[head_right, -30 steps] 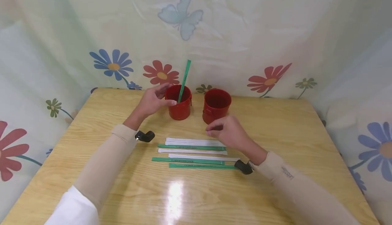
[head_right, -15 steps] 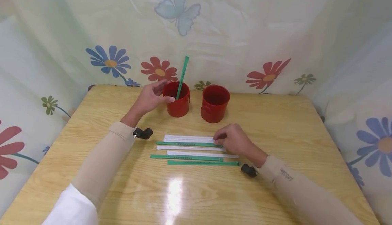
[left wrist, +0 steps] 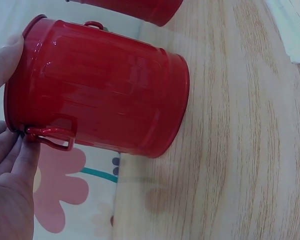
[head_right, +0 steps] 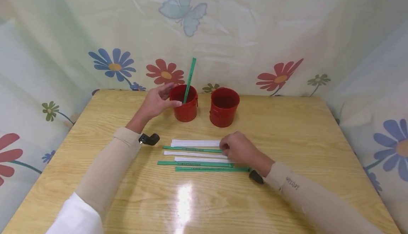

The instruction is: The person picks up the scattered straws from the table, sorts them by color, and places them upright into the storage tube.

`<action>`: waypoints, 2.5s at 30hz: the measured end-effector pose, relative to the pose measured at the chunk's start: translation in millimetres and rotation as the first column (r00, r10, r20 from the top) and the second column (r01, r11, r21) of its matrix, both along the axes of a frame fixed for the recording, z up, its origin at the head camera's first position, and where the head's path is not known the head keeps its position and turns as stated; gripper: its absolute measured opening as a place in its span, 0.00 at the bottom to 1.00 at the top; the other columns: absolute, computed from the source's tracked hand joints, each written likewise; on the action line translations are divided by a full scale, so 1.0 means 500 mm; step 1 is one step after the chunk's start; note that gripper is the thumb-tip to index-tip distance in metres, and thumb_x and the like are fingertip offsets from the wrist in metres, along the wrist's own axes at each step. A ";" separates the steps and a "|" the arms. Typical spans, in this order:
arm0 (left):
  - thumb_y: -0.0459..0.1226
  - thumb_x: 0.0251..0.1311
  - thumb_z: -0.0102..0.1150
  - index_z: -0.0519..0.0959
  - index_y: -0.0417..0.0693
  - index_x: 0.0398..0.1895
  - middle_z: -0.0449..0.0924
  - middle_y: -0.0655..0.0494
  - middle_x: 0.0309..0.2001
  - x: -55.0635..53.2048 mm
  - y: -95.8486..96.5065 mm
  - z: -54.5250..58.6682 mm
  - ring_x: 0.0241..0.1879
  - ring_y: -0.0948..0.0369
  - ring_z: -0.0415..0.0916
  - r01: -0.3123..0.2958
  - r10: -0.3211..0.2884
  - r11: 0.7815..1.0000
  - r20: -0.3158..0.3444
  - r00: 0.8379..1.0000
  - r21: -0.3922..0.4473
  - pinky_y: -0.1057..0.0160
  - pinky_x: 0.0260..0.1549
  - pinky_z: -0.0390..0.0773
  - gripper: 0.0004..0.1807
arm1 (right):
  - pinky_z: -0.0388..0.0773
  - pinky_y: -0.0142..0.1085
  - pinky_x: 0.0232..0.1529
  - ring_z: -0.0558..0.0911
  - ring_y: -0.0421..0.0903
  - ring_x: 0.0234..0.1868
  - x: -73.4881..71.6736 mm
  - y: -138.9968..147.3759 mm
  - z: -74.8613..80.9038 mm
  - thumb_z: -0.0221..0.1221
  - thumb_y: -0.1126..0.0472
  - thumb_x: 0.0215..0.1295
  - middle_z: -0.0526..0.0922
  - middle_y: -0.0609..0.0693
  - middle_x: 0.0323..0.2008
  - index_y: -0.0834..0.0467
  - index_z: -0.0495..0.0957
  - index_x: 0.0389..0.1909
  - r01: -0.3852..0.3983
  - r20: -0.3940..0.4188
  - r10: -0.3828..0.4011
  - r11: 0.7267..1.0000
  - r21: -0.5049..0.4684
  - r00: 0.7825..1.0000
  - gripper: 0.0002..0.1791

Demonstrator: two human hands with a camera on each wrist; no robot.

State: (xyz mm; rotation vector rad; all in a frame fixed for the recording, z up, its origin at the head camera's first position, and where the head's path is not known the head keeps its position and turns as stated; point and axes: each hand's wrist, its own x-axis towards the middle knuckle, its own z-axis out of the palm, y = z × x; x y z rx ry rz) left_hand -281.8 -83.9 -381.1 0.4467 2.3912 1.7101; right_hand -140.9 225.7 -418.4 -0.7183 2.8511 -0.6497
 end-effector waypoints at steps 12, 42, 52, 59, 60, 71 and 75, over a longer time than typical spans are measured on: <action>0.46 0.51 0.75 0.63 0.53 0.74 0.70 0.58 0.70 0.001 0.000 -0.003 0.70 0.57 0.68 0.020 -0.020 1.000 -0.028 0.999 0.010 0.56 0.66 0.73 0.47 | 0.83 0.38 0.40 0.79 0.41 0.36 0.019 -0.012 0.004 0.65 0.75 0.55 0.82 0.46 0.34 0.56 0.82 0.38 -0.136 -0.093 0.162 0.961 0.239 0.982 0.12; 0.47 0.51 0.74 0.63 0.53 0.74 0.70 0.58 0.70 -0.003 -0.001 -0.002 0.70 0.57 0.68 0.008 -0.009 1.000 -0.049 0.999 -0.019 0.57 0.66 0.73 0.46 | 0.76 0.28 0.31 0.73 0.38 0.29 0.024 -0.025 0.050 0.62 0.71 0.62 0.79 0.45 0.27 0.59 0.81 0.32 -0.017 -0.067 -0.003 0.957 -0.290 0.998 0.04; 0.46 0.51 0.74 0.63 0.52 0.74 0.69 0.57 0.70 -0.001 0.000 0.000 0.71 0.57 0.67 0.019 -0.019 1.000 -0.028 0.999 -0.005 0.55 0.67 0.72 0.47 | 0.83 0.33 0.39 0.80 0.39 0.30 0.013 -0.059 0.088 0.63 0.71 0.61 0.82 0.46 0.27 0.59 0.81 0.32 0.014 -0.096 -0.056 0.922 -0.387 0.994 0.04; 0.47 0.51 0.74 0.64 0.53 0.73 0.71 0.58 0.69 -0.002 0.006 -0.001 0.70 0.57 0.69 0.022 -0.022 1.000 -0.044 0.999 -0.012 0.56 0.65 0.74 0.46 | 0.80 0.29 0.34 0.78 0.40 0.28 -0.004 -0.076 0.100 0.63 0.70 0.63 0.83 0.49 0.26 0.60 0.81 0.31 0.029 -0.133 -0.095 0.901 -0.432 0.987 0.03; 0.47 0.51 0.74 0.64 0.53 0.73 0.71 0.57 0.69 -0.001 0.006 -0.001 0.70 0.56 0.69 0.022 -0.023 1.000 -0.048 0.999 -0.015 0.55 0.65 0.74 0.45 | 0.80 0.29 0.34 0.78 0.41 0.28 -0.006 -0.079 0.103 0.63 0.69 0.63 0.83 0.50 0.25 0.61 0.81 0.31 0.031 -0.139 -0.101 0.899 -0.437 0.985 0.02; 0.45 0.52 0.74 0.64 0.52 0.73 0.71 0.57 0.69 0.008 0.002 0.002 0.69 0.55 0.70 0.006 -0.006 1.000 -0.038 0.999 -0.019 0.56 0.64 0.75 0.44 | 0.78 0.29 0.28 0.78 0.43 0.23 -0.043 -0.110 0.125 0.63 0.70 0.62 0.83 0.54 0.24 0.62 0.80 0.29 0.027 -0.156 -0.119 0.870 -0.493 0.980 0.03; 0.46 0.52 0.74 0.65 0.52 0.73 0.71 0.57 0.69 0.008 0.002 -0.001 0.69 0.56 0.70 0.008 -0.008 1.000 -0.036 0.999 -0.022 0.56 0.64 0.75 0.44 | 0.76 0.29 0.27 0.77 0.42 0.22 -0.060 -0.121 0.135 0.63 0.70 0.63 0.82 0.54 0.23 0.62 0.80 0.29 0.041 -0.141 -0.133 0.854 -0.518 0.981 0.04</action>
